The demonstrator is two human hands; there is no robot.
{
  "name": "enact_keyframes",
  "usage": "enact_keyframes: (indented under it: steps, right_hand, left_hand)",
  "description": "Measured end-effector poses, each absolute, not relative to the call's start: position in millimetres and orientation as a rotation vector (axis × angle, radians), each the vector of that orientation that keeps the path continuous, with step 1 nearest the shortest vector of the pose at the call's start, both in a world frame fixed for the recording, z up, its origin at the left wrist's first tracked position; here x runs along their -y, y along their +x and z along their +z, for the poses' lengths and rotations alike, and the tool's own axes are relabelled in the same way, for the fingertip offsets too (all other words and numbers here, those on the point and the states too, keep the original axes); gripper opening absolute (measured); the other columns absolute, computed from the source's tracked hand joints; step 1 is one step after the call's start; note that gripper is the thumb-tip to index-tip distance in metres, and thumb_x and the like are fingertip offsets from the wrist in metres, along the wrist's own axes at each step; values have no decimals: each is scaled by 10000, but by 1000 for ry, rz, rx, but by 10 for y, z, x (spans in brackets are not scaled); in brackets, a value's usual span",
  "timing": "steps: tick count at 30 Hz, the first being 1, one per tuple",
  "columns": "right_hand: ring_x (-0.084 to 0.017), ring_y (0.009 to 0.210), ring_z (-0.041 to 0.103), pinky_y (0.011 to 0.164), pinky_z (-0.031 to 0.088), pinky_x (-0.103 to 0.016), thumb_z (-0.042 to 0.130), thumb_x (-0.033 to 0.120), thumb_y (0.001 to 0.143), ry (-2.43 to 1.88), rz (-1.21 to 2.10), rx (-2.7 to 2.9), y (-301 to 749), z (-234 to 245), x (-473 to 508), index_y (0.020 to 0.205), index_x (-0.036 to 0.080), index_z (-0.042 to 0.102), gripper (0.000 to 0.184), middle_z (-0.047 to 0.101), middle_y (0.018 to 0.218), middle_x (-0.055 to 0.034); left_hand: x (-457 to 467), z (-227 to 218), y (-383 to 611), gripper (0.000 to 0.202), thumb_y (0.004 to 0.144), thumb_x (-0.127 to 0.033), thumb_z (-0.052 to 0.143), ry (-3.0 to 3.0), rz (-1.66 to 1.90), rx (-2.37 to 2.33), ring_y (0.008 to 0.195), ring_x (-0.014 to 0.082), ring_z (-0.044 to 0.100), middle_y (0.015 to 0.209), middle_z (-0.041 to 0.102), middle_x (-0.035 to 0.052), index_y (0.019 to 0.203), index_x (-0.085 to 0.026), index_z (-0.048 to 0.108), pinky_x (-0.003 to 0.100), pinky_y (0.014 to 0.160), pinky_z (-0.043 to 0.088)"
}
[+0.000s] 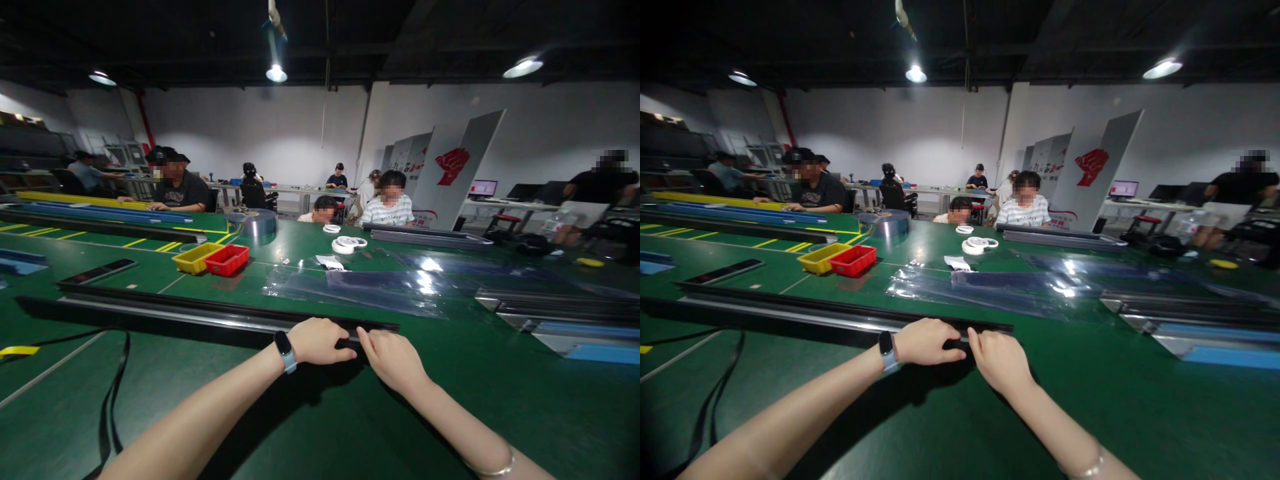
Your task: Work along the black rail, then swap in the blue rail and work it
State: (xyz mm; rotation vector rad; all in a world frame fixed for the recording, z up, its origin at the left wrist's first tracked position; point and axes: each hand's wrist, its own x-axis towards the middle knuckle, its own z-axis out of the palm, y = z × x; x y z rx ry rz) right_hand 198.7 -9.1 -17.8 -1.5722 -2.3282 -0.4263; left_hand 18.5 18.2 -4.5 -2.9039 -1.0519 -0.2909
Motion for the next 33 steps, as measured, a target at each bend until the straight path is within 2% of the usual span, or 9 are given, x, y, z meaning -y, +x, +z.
enact_keyframes:
  steps: [10,16,22,28,33]
  right_hand:
    - [-133,513,563,455,302,-245,220,357,884,-1610,-398,2303,1975,-170,79,568,172,577,511,597,558,-51]
    - [-126,457,537,424,267,-240,230,325,882,-1608,-481,2312,2085,-226,40,560,159,552,485,581,520,-53]
    - [-110,516,527,473,287,-228,227,294,888,-1505,-545,2252,2145,-265,67,628,163,524,416,567,572,-36]
    - [-117,567,548,474,283,-227,224,260,890,-1407,-591,2418,2161,-240,72,756,161,561,377,589,613,-40]
    - [-114,600,569,512,319,-223,201,319,898,-1467,-396,2385,2158,-178,104,775,206,553,390,602,636,-8]
  left_hand:
    - [-116,-75,220,439,835,-505,296,-2765,-365,964,681,178,589,729,619,34,764,-169,569,280,604,425]
    - [-45,-171,341,426,815,-527,339,-2615,-501,1025,748,199,561,726,587,59,780,-151,536,308,644,411]
    - [0,-259,410,407,806,-532,347,-2507,-575,1113,715,199,544,724,574,62,768,-157,500,316,623,400]
    - [-8,-280,397,387,806,-527,349,-2518,-562,1131,684,200,555,705,587,50,783,-168,493,323,625,407]
    - [1,-288,403,384,814,-516,337,-2520,-550,1148,665,203,564,692,596,51,811,-168,500,322,605,411]
